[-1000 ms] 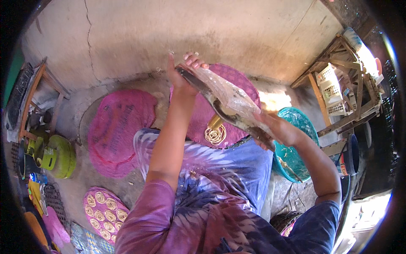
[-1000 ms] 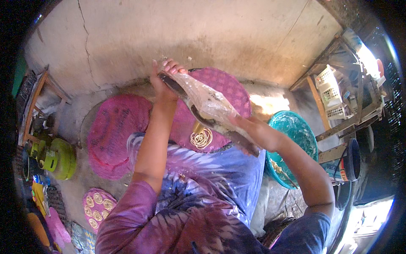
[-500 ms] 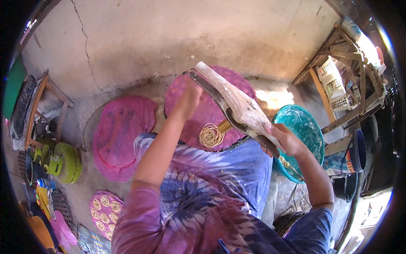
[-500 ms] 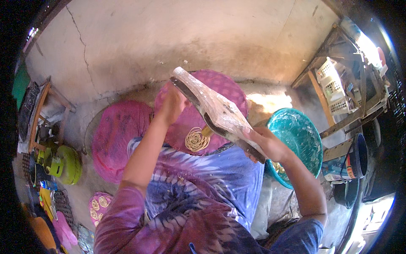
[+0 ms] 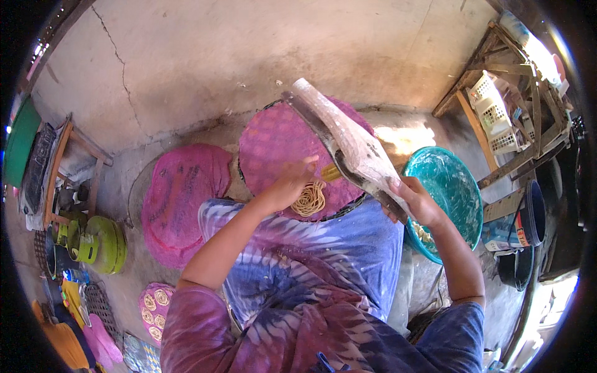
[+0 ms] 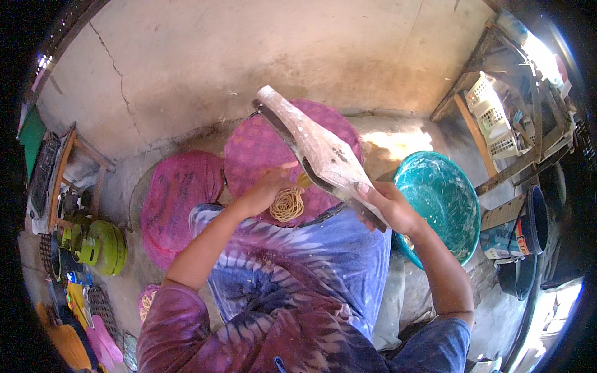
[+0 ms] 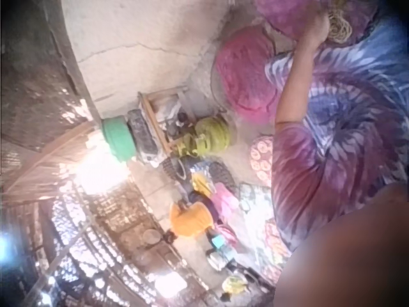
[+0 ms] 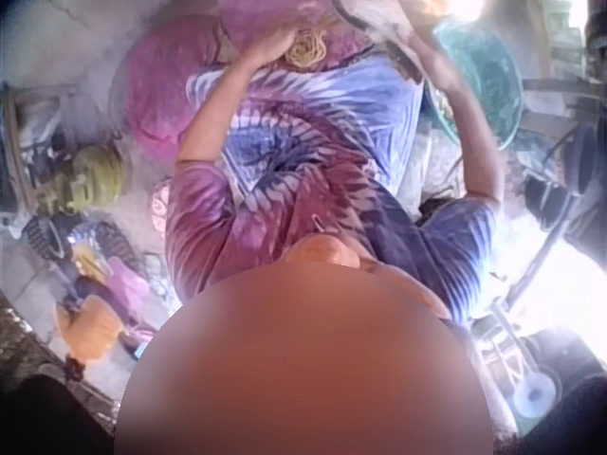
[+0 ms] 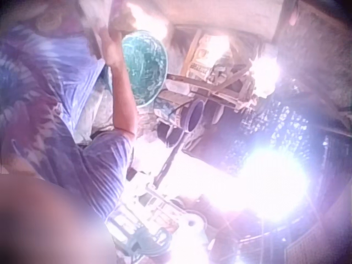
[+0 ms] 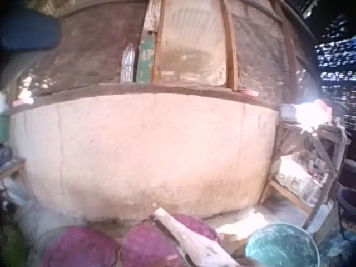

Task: The person sits on the floor and uses a manual noodle press to extrude dough into spiral-shaped noodles onto a pink mat. They repeatedly scoop dough from a green basin, load it into the press, and squeeze the handle to form noodles, then place the finished mat aside and replace it with a new one.

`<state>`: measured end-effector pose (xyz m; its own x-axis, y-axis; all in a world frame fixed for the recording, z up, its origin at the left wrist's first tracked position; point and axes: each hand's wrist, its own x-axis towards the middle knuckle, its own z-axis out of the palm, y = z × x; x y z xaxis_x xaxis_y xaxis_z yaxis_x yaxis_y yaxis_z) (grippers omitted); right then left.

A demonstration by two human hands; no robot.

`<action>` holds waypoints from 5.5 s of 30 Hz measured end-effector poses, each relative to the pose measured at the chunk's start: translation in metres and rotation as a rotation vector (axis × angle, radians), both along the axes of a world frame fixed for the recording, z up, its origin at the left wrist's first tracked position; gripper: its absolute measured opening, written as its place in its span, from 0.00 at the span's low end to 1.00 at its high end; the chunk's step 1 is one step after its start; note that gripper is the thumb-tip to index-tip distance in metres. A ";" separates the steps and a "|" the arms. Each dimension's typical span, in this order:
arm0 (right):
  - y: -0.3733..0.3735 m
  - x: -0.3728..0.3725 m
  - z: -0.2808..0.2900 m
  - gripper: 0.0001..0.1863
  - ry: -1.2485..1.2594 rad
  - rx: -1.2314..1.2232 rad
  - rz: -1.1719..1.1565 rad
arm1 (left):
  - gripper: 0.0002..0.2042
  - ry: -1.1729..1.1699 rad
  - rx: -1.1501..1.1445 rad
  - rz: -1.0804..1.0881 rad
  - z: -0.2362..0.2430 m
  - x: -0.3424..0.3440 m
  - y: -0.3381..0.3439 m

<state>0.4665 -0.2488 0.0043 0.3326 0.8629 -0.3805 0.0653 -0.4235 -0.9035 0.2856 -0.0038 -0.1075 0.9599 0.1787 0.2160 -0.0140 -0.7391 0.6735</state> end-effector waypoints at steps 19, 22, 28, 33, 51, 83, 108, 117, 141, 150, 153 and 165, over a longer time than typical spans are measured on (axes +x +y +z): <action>-0.050 0.004 0.007 0.33 0.068 0.271 -0.051 | 0.09 0.035 0.481 0.140 0.035 -0.047 -0.024; -0.053 0.004 0.005 0.33 0.078 0.275 -0.064 | 0.10 0.043 0.487 0.118 0.036 -0.044 -0.025; -0.060 0.004 0.004 0.33 0.074 0.273 -0.090 | 0.14 0.111 0.556 0.152 0.038 -0.046 -0.024; -0.061 0.006 0.003 0.35 0.089 0.265 -0.062 | 0.28 0.143 0.583 0.187 0.051 -0.030 -0.020; 0.026 0.026 0.026 0.37 -0.114 -0.336 0.131 | 0.26 -0.859 -2.161 -0.335 0.039 0.121 0.044; -0.022 0.026 0.020 0.33 -0.137 -0.096 -0.102 | 0.35 0.019 -0.817 0.263 0.055 0.104 0.001; -0.092 0.004 -0.121 0.42 0.418 0.496 -0.392 | 0.13 -0.100 0.535 0.261 0.051 -0.013 -0.052; -0.101 -0.020 -0.200 0.45 1.299 0.870 -0.187 | 0.26 -0.078 -1.601 0.261 -0.052 0.011 -0.185; -0.106 -0.009 -0.206 0.43 1.309 0.885 -0.125 | 0.10 -0.003 -0.050 0.800 0.016 -0.107 0.028; -0.104 -0.003 -0.211 0.42 1.391 0.930 -0.104 | 0.07 0.187 0.505 0.603 0.047 -0.034 0.073; -0.104 -0.002 -0.211 0.42 1.379 0.923 -0.079 | 0.10 0.251 0.560 0.612 0.040 -0.027 0.078; -0.105 0.004 -0.218 0.43 1.414 0.906 -0.100 | 0.12 0.239 0.484 0.669 0.042 -0.029 0.084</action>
<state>0.4700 -0.3539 -0.2132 0.2512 0.9537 0.1653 -0.9468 0.2776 -0.1628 0.2566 0.0802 -0.0655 0.7149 0.6636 0.2203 0.6291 -0.7480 0.2115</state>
